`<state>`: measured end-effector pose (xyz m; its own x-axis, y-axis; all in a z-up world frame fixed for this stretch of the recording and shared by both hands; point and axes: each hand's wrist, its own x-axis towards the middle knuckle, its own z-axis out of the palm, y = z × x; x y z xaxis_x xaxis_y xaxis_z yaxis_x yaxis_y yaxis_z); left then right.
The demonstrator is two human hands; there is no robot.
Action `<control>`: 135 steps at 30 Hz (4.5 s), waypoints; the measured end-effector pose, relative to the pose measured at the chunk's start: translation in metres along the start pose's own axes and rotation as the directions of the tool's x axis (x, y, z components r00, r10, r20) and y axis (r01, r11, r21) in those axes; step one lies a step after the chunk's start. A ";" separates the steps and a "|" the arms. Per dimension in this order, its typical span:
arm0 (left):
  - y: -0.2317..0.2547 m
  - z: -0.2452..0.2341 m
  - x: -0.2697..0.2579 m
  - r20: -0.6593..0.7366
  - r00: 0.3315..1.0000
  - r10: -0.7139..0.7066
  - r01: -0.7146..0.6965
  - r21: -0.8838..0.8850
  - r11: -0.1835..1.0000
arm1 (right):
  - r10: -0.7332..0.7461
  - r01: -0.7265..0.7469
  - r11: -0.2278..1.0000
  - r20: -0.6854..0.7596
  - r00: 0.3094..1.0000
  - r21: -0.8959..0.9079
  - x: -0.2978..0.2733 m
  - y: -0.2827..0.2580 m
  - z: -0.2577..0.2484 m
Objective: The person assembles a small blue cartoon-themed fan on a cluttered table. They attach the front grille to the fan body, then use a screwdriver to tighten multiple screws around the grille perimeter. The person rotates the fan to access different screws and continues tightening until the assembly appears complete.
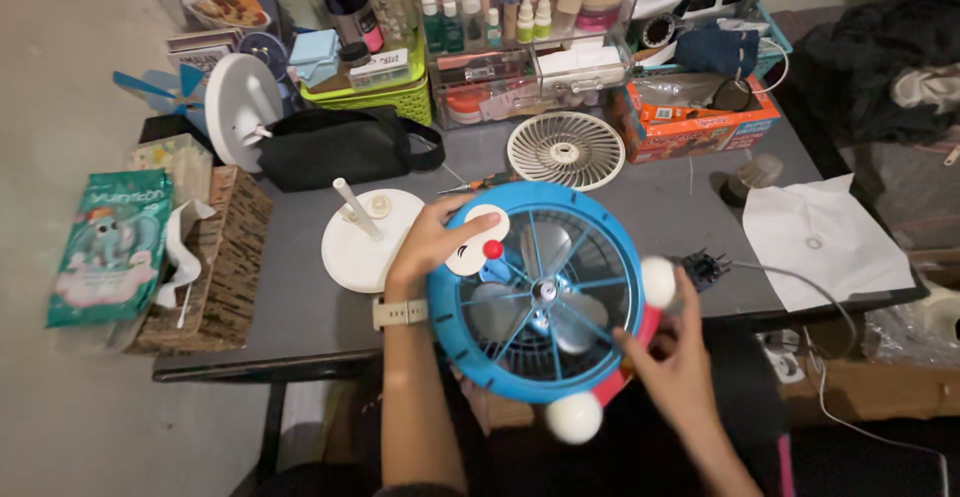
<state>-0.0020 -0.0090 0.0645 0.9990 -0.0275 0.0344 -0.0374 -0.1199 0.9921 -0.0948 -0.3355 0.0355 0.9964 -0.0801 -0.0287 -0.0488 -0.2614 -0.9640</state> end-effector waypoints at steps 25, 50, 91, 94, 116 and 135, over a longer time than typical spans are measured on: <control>0.041 0.055 0.016 0.374 0.925 0.070 -0.210 0.347 0.914 | 0.297 -0.292 0.952 0.043 0.954 -0.092 -0.039 0.068 -0.128; 0.054 0.034 -0.011 0.274 0.952 0.136 -0.243 0.407 0.880 | -0.084 0.070 0.770 0.008 0.996 -0.634 0.155 0.086 -0.112; 0.016 0.028 -0.010 0.111 0.945 0.309 -0.328 0.360 0.874 | -0.290 0.196 0.950 0.456 0.841 0.244 0.135 -0.085 -0.027; 0.023 0.031 -0.012 0.106 0.970 0.217 -0.241 0.404 0.882 | -0.145 -0.027 0.942 0.480 0.865 0.334 0.094 -0.076 -0.035; 0.025 0.065 -0.120 0.103 0.872 0.478 -0.460 0.504 0.731 | -0.277 0.289 0.948 0.097 0.956 -0.131 0.000 -0.047 -0.055; 0.021 0.062 -0.117 0.180 0.895 0.407 -0.438 0.523 0.732 | -0.283 0.380 0.900 0.375 0.883 -0.215 -0.004 -0.056 -0.042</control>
<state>-0.1215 -0.0699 0.0738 0.8750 -0.2520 0.4132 -0.4770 -0.5943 0.6475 -0.0991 -0.3612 0.1013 0.9193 0.3643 0.1487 0.3200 -0.4724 -0.8212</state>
